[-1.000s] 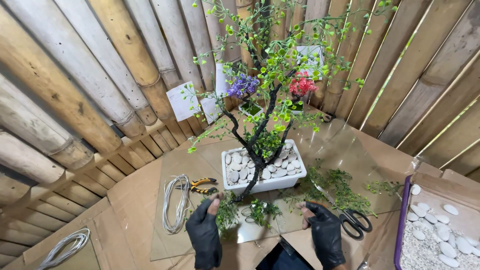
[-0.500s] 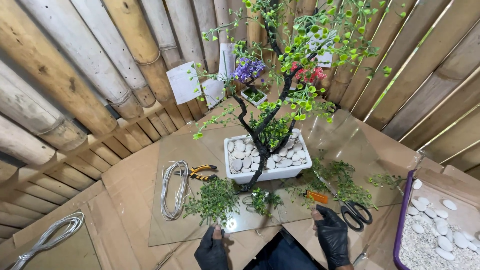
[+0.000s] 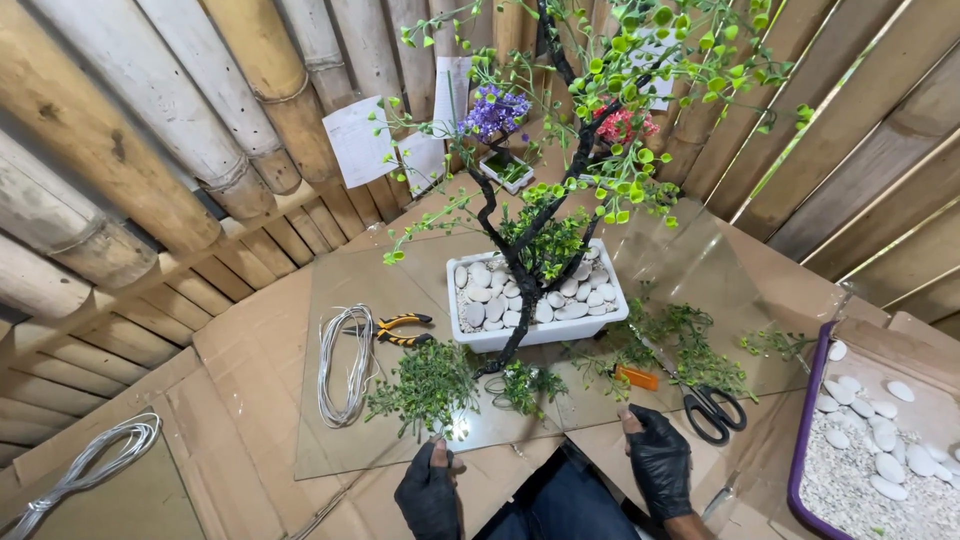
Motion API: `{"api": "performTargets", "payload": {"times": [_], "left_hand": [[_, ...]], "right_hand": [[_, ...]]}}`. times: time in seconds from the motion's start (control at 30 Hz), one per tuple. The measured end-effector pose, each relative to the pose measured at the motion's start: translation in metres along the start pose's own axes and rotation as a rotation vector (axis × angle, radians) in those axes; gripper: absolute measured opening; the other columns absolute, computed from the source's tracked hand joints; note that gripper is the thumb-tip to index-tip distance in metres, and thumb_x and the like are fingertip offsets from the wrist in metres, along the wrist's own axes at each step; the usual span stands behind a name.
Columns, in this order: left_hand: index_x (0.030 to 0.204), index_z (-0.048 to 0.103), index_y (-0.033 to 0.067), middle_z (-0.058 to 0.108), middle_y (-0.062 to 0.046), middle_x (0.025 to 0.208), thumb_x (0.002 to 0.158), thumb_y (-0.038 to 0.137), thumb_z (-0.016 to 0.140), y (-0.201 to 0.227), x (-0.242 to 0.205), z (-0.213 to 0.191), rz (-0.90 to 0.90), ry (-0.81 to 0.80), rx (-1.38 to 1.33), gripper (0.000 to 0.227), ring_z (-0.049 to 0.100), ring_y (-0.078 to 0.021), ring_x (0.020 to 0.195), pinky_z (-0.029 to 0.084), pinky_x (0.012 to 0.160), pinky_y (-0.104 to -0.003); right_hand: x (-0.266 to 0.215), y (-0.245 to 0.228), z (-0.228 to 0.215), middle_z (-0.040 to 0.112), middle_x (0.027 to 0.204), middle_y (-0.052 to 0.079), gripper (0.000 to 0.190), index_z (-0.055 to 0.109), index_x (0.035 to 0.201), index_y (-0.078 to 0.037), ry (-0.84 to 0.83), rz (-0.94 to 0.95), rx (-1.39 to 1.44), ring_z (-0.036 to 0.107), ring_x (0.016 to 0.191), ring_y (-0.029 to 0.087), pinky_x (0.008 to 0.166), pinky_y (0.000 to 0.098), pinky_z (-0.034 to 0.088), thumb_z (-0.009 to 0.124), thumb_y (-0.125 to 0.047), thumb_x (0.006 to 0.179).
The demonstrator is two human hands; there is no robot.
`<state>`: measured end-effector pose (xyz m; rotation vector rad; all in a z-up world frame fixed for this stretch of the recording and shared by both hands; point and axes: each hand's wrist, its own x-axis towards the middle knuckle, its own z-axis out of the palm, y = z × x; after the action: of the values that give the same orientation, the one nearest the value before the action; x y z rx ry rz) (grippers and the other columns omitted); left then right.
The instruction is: The person arranges artificial green foliage into a potted artificial tree. They pick up small leafy branches from the table and insert them into the base of the tree, adjusting the placement with both hands.
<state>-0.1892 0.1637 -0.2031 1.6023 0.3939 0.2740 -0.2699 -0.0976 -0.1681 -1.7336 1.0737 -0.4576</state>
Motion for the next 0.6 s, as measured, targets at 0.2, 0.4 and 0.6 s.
{"api": "performTargets", "payload": {"times": [0.2,0.4,0.6], "left_hand": [[0.077,0.077,-0.0018,0.070,-0.009,0.057,0.096,0.019,0.068,-0.012,0.000,0.000,0.075,-0.036,-0.037,0.029,0.065,-0.0179,0.052,0.059,0.072,-0.038],[0.081,0.078,-0.0029,0.067,-0.009,0.058,0.097,0.016,0.067,-0.014,0.001,0.001,0.040,-0.054,-0.061,0.027,0.058,-0.0170,0.053,0.060,0.055,-0.037],[0.084,0.078,-0.0018,0.068,-0.010,0.058,0.097,0.020,0.067,-0.013,0.002,-0.001,0.013,-0.068,-0.036,0.028,0.057,-0.0158,0.055,0.063,0.057,-0.036]], "right_hand": [[-0.003,-0.002,-0.001,0.063,0.059,0.003,0.025,0.081,0.092,-0.011,0.030,-0.007,-0.022,0.060,0.064,0.013,0.076,0.0293,0.048,0.071,-0.033,0.096],[0.001,0.015,0.002,0.070,0.064,0.003,0.026,0.082,0.097,-0.014,0.066,-0.120,-0.096,0.067,0.066,0.015,0.077,0.0315,0.052,0.071,-0.037,0.096],[0.003,0.023,0.006,0.074,0.067,0.004,0.026,0.082,0.101,-0.014,0.105,-0.163,-0.129,0.070,0.068,0.015,0.078,0.0305,0.053,0.071,-0.037,0.095]]}}
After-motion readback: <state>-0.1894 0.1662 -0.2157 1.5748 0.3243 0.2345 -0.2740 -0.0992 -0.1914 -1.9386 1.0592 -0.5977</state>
